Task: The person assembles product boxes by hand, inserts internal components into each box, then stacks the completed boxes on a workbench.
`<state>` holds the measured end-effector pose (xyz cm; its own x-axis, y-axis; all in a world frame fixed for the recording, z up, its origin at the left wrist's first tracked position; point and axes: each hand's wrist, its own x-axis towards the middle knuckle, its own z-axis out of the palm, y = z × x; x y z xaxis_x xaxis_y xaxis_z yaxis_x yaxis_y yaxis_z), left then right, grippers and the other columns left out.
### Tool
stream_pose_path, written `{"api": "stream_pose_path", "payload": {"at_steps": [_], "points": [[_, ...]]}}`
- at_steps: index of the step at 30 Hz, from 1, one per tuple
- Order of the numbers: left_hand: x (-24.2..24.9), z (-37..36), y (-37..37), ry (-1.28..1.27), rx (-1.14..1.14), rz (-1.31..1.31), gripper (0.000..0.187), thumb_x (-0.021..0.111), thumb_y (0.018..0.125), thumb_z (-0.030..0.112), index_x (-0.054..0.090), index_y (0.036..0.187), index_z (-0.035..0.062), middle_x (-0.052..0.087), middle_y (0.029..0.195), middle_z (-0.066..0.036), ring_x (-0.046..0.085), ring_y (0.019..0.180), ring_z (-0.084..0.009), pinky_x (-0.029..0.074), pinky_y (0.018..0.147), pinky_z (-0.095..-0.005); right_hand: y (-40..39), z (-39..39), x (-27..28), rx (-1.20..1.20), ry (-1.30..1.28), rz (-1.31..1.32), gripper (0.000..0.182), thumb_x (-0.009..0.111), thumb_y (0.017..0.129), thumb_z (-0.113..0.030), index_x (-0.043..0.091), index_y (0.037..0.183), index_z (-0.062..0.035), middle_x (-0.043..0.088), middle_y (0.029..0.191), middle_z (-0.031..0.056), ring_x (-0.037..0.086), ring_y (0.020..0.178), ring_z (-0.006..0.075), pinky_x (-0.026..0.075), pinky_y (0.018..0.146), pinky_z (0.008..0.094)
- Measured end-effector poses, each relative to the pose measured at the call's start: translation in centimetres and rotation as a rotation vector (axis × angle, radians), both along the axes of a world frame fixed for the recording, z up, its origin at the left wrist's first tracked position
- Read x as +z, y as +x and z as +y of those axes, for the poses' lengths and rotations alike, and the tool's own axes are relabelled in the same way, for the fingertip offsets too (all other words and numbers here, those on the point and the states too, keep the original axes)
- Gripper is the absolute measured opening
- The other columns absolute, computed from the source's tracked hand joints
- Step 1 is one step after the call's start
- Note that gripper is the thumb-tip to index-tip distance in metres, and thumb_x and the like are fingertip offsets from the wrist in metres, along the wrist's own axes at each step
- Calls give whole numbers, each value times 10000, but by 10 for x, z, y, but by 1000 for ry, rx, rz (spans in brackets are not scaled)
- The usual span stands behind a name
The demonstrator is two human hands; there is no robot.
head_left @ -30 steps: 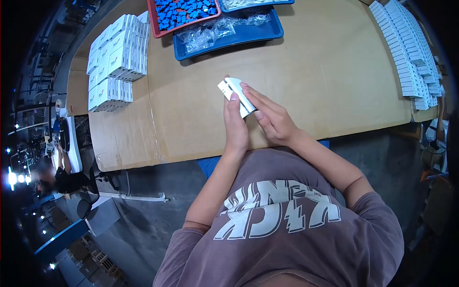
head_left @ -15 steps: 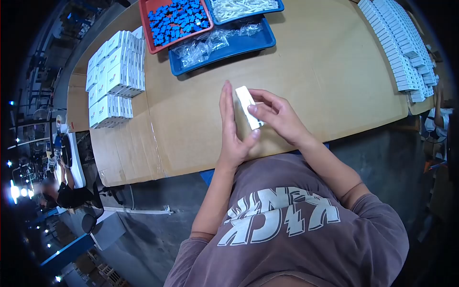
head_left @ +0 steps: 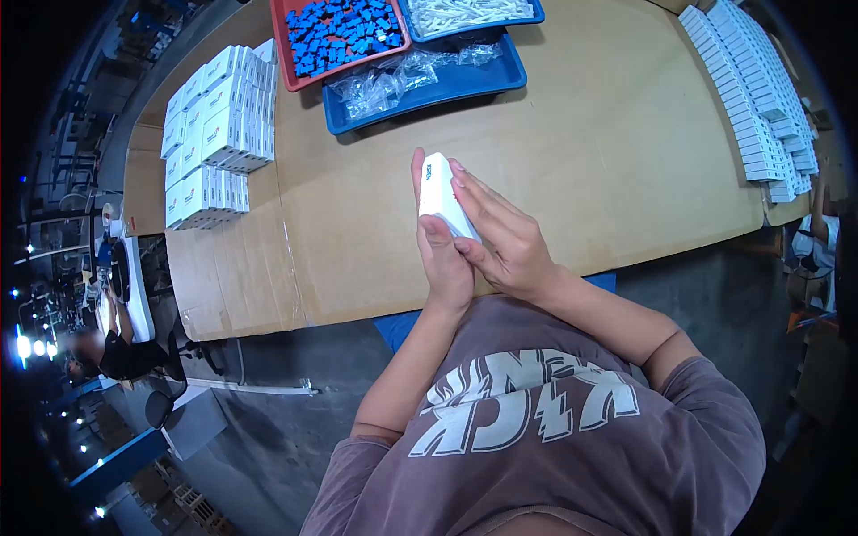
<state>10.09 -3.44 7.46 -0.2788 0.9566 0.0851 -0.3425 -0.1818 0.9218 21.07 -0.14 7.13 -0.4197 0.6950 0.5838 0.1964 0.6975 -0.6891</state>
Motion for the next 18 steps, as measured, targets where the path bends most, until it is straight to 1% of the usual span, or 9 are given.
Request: {"api": "stream_pose_path", "payload": {"at_steps": [3,6,10,16,18], "points": [[0,-4,1,12,4,-2,1070,311,935,858,149,1662,89,478,1418,-98,502,1256,-202,407,1075,-341,1,-2,0,-19,96,-39,586,705,970,-281,570,1376,120,560,1425,334,587,1313,454,550,1007,436],[6,-8,1,-27,-37,25,1148,279,907,887,90,1655,38,456,1435,-132,468,1304,-219,362,1117,-348,2,-4,-4,-27,139,-61,577,677,986,-287,570,1360,140,566,1403,355,601,1291,464,564,987,436],[1,-9,3,-32,-27,25,1150,282,906,889,101,1649,31,471,1422,-129,481,1289,-218,359,1114,-343,2,-6,-5,-42,154,-71,562,649,999,-278,570,1349,154,572,1386,365,613,1273,470,570,979,440],[-5,-14,3,-30,-14,20,1135,296,918,878,106,1648,31,473,1424,-123,485,1286,-218,361,1112,-344,5,-10,-7,-26,99,-55,547,650,992,-248,567,1344,162,576,1376,370,629,1245,475,574,976,441],[-3,-15,4,-32,-16,-14,1138,304,916,881,106,1649,33,467,1433,-125,483,1295,-223,356,1119,-346,5,-11,-7,-13,90,-49,538,649,993,-244,569,1354,147,569,1396,356,611,1269,475,561,998,457]]}}
